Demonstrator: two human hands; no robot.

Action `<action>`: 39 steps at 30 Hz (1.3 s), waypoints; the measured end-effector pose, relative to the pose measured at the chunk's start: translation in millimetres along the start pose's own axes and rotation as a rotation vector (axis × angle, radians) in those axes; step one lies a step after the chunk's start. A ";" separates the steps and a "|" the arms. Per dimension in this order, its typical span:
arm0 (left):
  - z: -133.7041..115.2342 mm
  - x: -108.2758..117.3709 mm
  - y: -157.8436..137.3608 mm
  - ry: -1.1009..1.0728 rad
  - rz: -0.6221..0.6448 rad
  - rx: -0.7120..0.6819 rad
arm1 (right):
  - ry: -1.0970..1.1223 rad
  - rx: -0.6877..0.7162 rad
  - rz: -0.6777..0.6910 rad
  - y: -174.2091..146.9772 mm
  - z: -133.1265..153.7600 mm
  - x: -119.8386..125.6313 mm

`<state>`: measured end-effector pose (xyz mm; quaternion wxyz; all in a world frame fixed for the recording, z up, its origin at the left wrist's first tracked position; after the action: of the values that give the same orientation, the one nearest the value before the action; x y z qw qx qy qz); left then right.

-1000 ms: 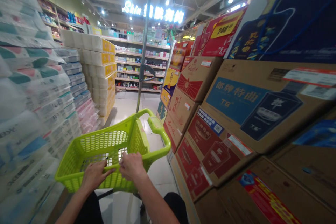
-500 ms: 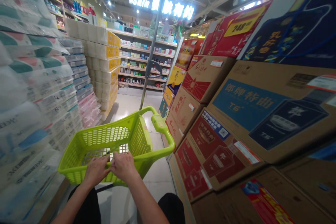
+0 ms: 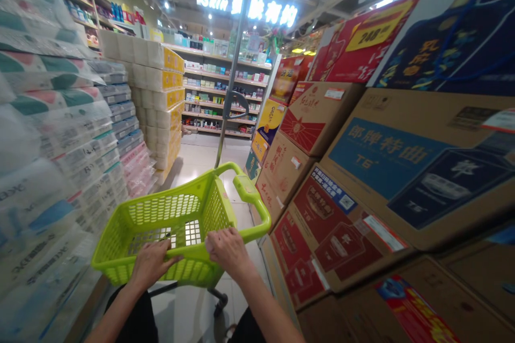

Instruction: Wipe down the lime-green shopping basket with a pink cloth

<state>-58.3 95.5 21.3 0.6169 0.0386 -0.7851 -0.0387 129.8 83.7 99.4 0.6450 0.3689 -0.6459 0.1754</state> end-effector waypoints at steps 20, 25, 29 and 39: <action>-2.7 -11.3 9.7 0.015 0.023 -0.029 | 0.076 0.046 -0.021 78.1 65.7 -57.9; 66.1 -4.9 5.0 0.063 -0.017 0.074 | 0.074 0.045 -0.016 64.0 48.6 -46.0; 142.3 -17.2 8.6 0.079 0.045 0.197 | 0.004 -0.082 -0.052 8.7 -17.8 -3.3; 105.1 -24.0 2.2 0.076 -0.008 0.174 | -0.018 0.062 -0.057 51.1 46.4 -53.6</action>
<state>-154.9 101.7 -26.3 0.6404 0.0966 -0.7614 0.0288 55.7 98.5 55.6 0.6322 0.4087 -0.6349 0.1736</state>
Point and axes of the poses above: each hand's wrist, its own y-axis towards the middle knuckle, its own x-axis out of the back of the hand, z = x × y, the point moved 10 cm from there along y, towards the middle knuckle, and after that the axes turned 13 degrees about x, right-handed, at the moved point
